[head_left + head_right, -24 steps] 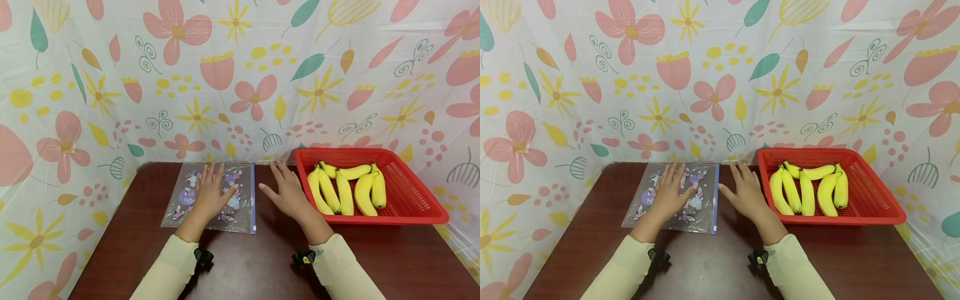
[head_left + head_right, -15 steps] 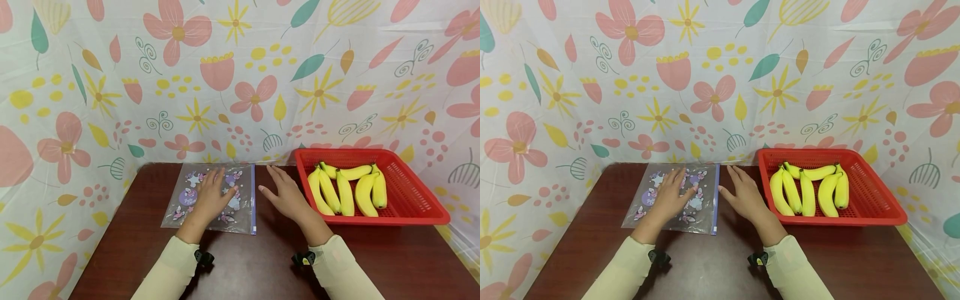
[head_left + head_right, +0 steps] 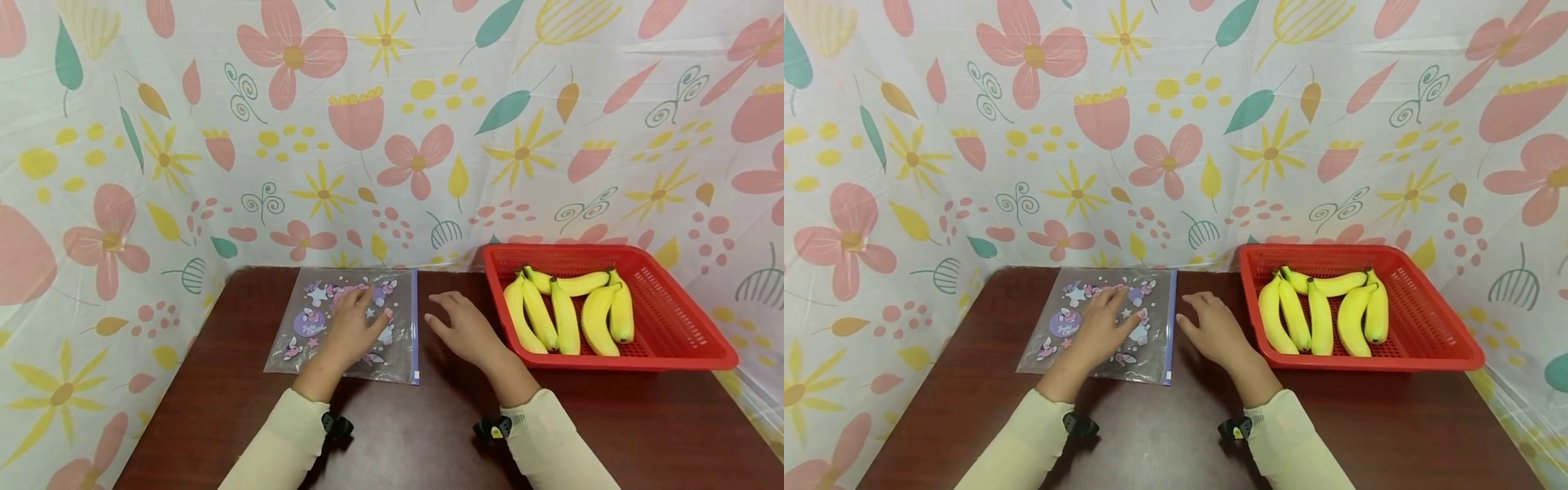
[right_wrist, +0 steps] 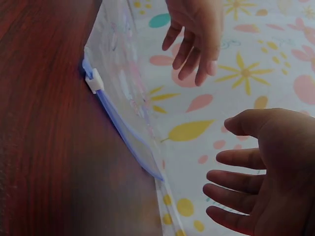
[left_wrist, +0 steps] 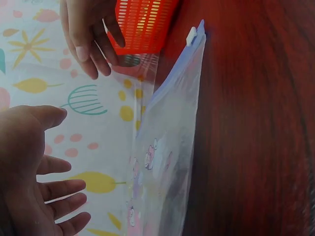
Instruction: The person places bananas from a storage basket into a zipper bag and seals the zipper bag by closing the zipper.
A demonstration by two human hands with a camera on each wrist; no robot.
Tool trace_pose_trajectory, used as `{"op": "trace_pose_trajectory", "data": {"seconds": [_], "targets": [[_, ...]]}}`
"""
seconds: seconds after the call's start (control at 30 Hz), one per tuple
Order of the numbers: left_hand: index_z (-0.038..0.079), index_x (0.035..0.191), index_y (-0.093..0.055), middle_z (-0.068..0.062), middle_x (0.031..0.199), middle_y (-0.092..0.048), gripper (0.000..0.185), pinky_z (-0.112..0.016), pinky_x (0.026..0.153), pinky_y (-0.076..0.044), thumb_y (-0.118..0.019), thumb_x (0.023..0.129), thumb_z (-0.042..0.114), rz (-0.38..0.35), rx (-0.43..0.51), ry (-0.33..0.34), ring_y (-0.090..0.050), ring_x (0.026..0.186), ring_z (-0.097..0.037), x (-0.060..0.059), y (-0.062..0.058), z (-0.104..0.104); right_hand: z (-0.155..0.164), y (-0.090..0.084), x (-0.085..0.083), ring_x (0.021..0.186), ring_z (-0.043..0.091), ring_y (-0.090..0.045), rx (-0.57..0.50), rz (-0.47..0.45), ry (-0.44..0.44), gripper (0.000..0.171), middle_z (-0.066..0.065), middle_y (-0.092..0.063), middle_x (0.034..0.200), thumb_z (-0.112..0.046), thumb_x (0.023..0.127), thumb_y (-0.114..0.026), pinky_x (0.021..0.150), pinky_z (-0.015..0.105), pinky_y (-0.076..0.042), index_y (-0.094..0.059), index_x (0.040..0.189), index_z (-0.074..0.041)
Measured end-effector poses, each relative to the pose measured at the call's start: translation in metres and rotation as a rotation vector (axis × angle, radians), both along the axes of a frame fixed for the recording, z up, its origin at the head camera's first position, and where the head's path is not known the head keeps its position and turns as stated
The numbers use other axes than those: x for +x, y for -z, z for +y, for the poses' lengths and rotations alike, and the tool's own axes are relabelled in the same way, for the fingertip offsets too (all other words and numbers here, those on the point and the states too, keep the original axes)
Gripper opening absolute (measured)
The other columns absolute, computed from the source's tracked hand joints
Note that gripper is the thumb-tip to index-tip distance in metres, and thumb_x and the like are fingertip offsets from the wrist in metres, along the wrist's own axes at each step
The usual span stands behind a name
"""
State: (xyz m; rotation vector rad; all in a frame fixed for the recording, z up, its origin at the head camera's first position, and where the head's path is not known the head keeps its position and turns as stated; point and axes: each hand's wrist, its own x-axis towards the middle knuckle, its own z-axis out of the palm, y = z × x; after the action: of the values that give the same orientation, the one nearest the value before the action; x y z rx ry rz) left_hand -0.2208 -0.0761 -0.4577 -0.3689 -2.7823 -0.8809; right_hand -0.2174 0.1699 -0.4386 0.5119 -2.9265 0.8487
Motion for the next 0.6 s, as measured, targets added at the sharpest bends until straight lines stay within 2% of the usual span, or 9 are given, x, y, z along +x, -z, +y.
{"op": "trace_pose_trajectory", "data": {"seconds": [0.27,0.6], "targets": [[0.002,0.142,-0.056,-0.019,0.135,-0.056,0.062,-0.055,0.105,-0.044,-0.062,0.097,0.043,-0.014,0.005,0.024,-0.051,0.127,-0.038,0.005,0.006,0.007,-0.005,0.007,0.0,0.127,0.033,-0.058,0.026,-0.062,0.016,0.05,0.015,-0.058,0.14,-0.032,0.096,-0.066,0.105,0.055,-0.05,-0.058,0.14,-0.009],[0.0,0.137,-0.06,-0.016,0.123,-0.06,0.053,-0.05,0.101,-0.045,-0.067,0.095,0.033,0.028,-0.024,0.078,-0.056,0.114,-0.035,0.009,0.015,0.015,-0.011,0.013,0.001,0.122,0.031,-0.061,0.047,-0.098,0.004,0.047,0.014,-0.061,0.135,-0.032,0.097,-0.064,0.105,0.053,-0.05,-0.06,0.138,-0.009]]}}
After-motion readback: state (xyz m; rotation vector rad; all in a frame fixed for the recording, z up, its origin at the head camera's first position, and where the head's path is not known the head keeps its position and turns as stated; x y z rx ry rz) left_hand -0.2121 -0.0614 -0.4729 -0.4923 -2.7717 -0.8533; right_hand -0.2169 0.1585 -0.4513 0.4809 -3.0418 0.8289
